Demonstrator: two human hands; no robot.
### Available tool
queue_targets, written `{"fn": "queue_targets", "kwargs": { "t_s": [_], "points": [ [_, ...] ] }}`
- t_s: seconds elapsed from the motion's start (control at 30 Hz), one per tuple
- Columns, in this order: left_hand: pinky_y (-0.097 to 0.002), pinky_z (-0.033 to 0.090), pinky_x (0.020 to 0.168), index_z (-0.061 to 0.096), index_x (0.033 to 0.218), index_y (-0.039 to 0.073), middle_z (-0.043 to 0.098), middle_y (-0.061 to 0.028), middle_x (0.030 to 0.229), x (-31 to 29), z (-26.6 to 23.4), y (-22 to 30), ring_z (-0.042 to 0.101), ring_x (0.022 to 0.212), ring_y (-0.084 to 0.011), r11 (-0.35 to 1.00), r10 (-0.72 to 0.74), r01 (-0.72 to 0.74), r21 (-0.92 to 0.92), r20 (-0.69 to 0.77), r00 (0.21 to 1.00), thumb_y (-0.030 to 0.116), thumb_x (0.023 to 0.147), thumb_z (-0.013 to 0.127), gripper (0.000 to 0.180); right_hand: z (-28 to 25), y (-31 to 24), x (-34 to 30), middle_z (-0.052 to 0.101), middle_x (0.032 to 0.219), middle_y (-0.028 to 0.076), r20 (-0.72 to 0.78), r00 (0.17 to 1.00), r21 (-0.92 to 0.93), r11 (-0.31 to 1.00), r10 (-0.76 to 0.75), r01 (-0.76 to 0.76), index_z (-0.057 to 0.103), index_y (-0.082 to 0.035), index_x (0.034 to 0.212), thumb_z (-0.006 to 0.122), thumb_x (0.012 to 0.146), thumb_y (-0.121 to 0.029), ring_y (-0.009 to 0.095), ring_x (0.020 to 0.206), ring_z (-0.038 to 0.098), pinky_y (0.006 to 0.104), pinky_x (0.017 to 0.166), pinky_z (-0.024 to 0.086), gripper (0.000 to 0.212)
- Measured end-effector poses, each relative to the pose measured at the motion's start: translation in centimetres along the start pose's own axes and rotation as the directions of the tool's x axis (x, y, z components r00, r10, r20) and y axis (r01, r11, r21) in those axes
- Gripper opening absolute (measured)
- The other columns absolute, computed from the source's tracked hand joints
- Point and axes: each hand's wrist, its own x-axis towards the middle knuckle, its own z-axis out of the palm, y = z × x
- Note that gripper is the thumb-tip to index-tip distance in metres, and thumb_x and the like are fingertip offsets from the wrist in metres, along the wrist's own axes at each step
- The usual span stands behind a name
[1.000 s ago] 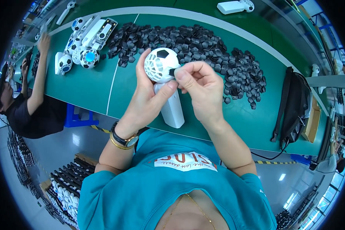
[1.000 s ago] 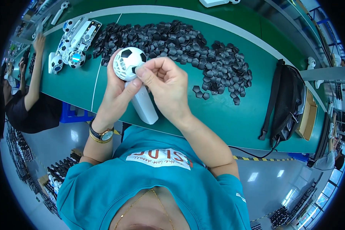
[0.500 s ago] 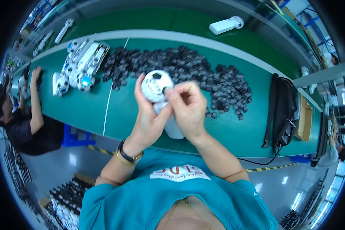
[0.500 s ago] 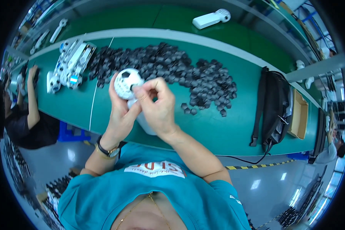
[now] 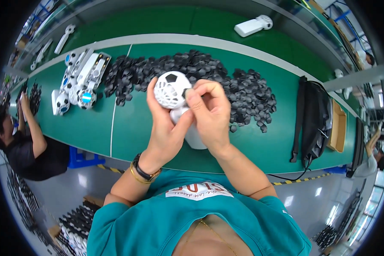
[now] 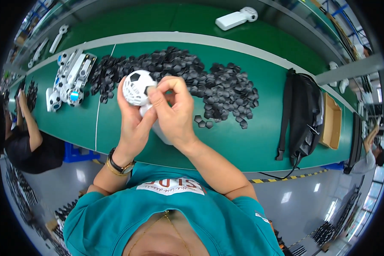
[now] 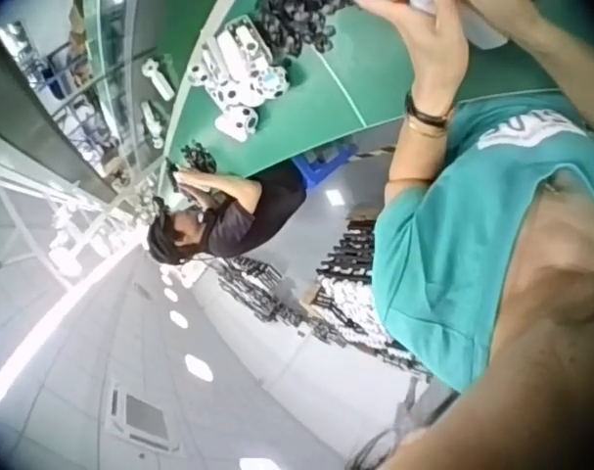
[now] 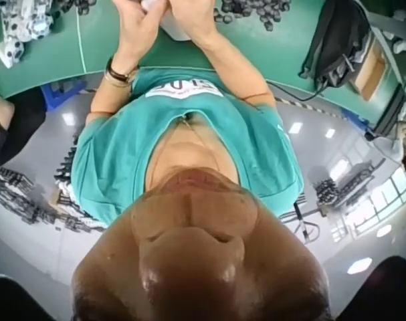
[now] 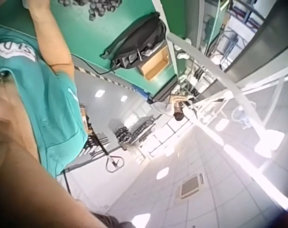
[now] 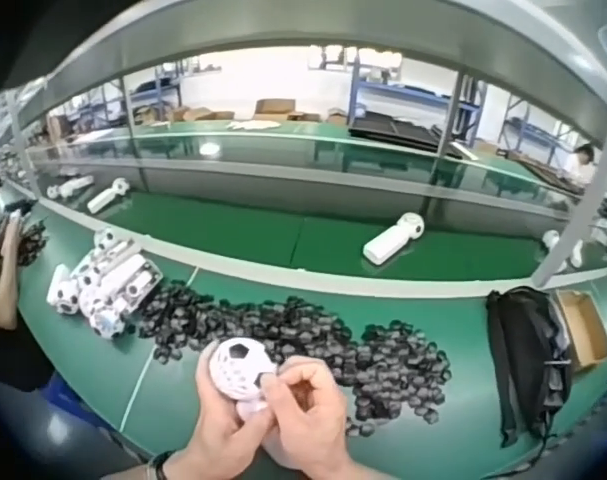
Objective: Assembling black pentagonal pieces onto a white spherical toy robot head on an assembly line.
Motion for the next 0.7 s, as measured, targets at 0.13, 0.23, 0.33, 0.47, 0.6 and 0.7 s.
{"fn": "queue_targets", "kwargs": {
  "t_s": [0.13,0.23,0.33,0.47,0.6,0.7],
  "points": [
    [-0.036,0.039,0.1,-0.005,0.143,0.003,0.041,-0.0169,0.13,0.5,0.1,-0.1,0.046,0.119,-0.0223,0.999,0.002,-0.002,-0.046,0.014,1.0,-0.002,0.087,0.055,0.082,0.3,0.1,0.1,0.056,0.089,0.002,-0.061,0.996,-0.022,0.997,0.067,-0.068,0.053,-0.001,0.089,0.065,0.088,-0.011,0.006,0.074,0.053,0.0201,0.064,0.047,0.016],
    [-0.0355,0.04,0.099,-0.005,0.143,0.002,0.041,-0.0167,0.13,0.7,-0.1,0.0,0.046,0.118,-0.0218,0.999,-0.018,0.019,-0.044,0.023,1.0,-0.002,0.087,0.055,0.082,-0.3,0.2,0.2,0.057,0.09,0.002,-0.01,0.995,-0.049,0.994,0.102,-0.102,0.054,-0.001,0.092,0.064,0.089,-0.007,0.007,0.076,0.054,0.0218,0.067,0.046,0.012],
    [-0.0348,0.041,0.098,-0.005,0.143,0.002,0.041,-0.0165,0.129,0.9,-0.4,0.4,0.046,0.118,-0.0216,0.999,-0.046,0.048,-0.02,0.057,0.997,-0.002,0.087,0.055,0.082,-1.2,-0.4,0.7,0.058,0.089,0.001,0.054,0.995,-0.169,0.983,0.079,-0.069,0.057,-0.001,0.093,0.065,0.088,-0.006,0.008,0.076,0.054,0.0227,0.069,0.046,0.011],
    [-0.0336,0.041,0.097,-0.004,0.144,0.002,0.041,-0.0162,0.13,1.0,-1.1,0.7,0.046,0.118,-0.0213,0.996,-0.082,0.078,0.043,0.103,0.991,-0.001,0.086,0.055,0.082,-1.9,-2.2,2.2,0.06,0.084,0.001,0.193,0.98,-0.427,0.904,0.047,0.04,0.06,-0.002,0.089,0.069,0.084,-0.007,0.008,0.074,0.054,0.023,0.068,0.046,0.011],
    [-0.0329,0.041,0.097,-0.003,0.144,0.002,0.041,-0.0159,0.13,0.8,-1.5,1.2,0.046,0.118,-0.0212,0.99,-0.128,0.119,0.076,0.122,0.984,-0.001,0.086,0.054,0.081,-2.0,-3.3,2.9,0.061,0.08,0.001,0.289,0.953,-0.553,0.828,0.093,0.087,0.062,-0.002,0.083,0.071,0.081,-0.006,0.008,0.074,0.055,0.0236,0.068,0.046,0.01],
    [-0.033,0.041,0.098,-0.002,0.144,0.002,0.041,-0.0157,0.131,0.7,-1.7,1.3,0.046,0.119,-0.0213,0.988,-0.14,0.129,0.085,0.132,0.981,-0.001,0.085,0.053,0.081,-2.0,-3.6,3.2,0.062,0.08,0.001,0.326,0.943,-0.569,0.81,0.064,0.142,0.062,-0.002,0.081,0.071,0.08,-0.007,0.009,0.072,0.055,0.0239,0.067,0.046,0.01]
  ]
}}
